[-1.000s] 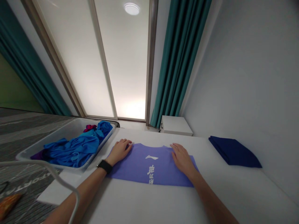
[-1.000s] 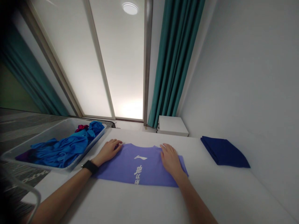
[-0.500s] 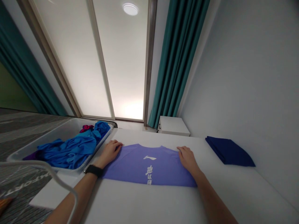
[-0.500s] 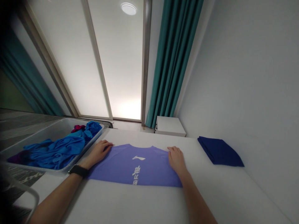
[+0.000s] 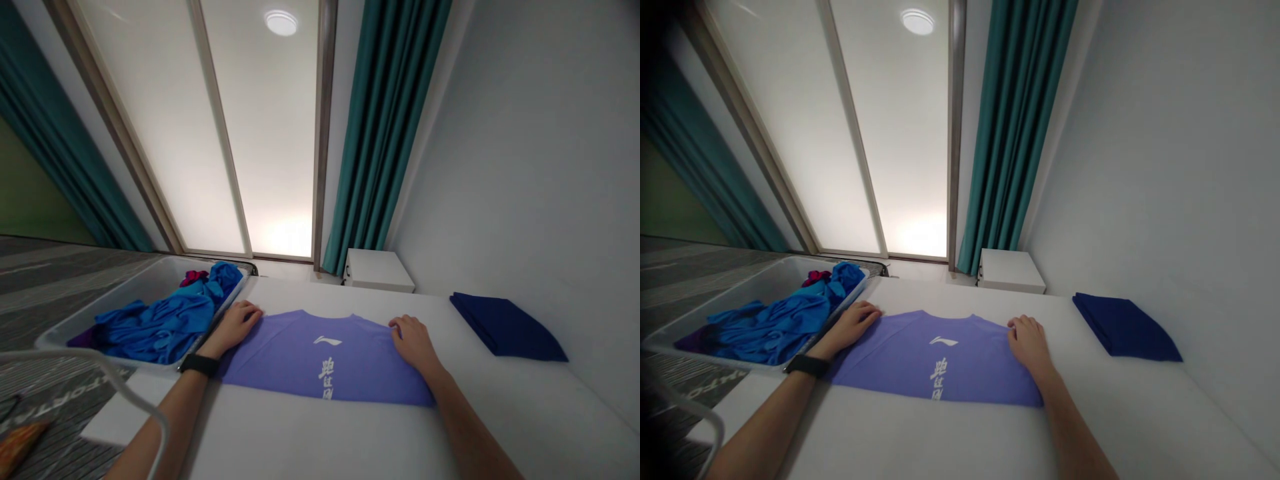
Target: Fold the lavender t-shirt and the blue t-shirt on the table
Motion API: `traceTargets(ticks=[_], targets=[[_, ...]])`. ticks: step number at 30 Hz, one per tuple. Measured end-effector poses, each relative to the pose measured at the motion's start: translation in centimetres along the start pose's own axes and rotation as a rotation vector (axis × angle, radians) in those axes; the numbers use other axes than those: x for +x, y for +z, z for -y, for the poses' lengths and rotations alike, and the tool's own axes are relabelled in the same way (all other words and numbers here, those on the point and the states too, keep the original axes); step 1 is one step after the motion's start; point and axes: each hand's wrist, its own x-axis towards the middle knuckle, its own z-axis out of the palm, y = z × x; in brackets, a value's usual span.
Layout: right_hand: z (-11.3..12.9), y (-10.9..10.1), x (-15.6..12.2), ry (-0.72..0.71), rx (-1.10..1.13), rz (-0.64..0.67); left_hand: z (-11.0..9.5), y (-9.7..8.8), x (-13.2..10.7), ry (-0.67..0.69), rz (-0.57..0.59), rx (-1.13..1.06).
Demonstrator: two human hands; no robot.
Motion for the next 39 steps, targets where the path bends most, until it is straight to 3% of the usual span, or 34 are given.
traceTargets(ticks=[9, 14, 18, 23, 31, 39], targets=[[0.4, 0.0, 0.0, -0.076, 0.068, -0.090, -1.6, 0.0, -0.3, -0.013, 0.047, 0.071], [0.5, -0.2, 0.4, -0.036, 0.204, -0.122, -2.2, 0.3, -0.1, 0.022, 0.034, 0.075], [0.3, 0.0, 0.5, -0.010, 0.316, -0.099, -2.6, 0.2, 0.0, 0.068, 0.015, 0.065], [0.3, 0.1, 0.3, -0.034, 0.260, -0.005, -3.3, 0.2, -0.1, 0.094, 0.006, 0.066], [0.7, 0.0, 0.3, -0.053, 0.326, 0.046, -3.5, 1.0, 0.0, 0.034, 0.039, -0.028], [0.3, -0.6, 0.4, -0.070, 0.530, 0.084, -3.2, 0.8, 0.2, -0.028, 0.072, -0.241]])
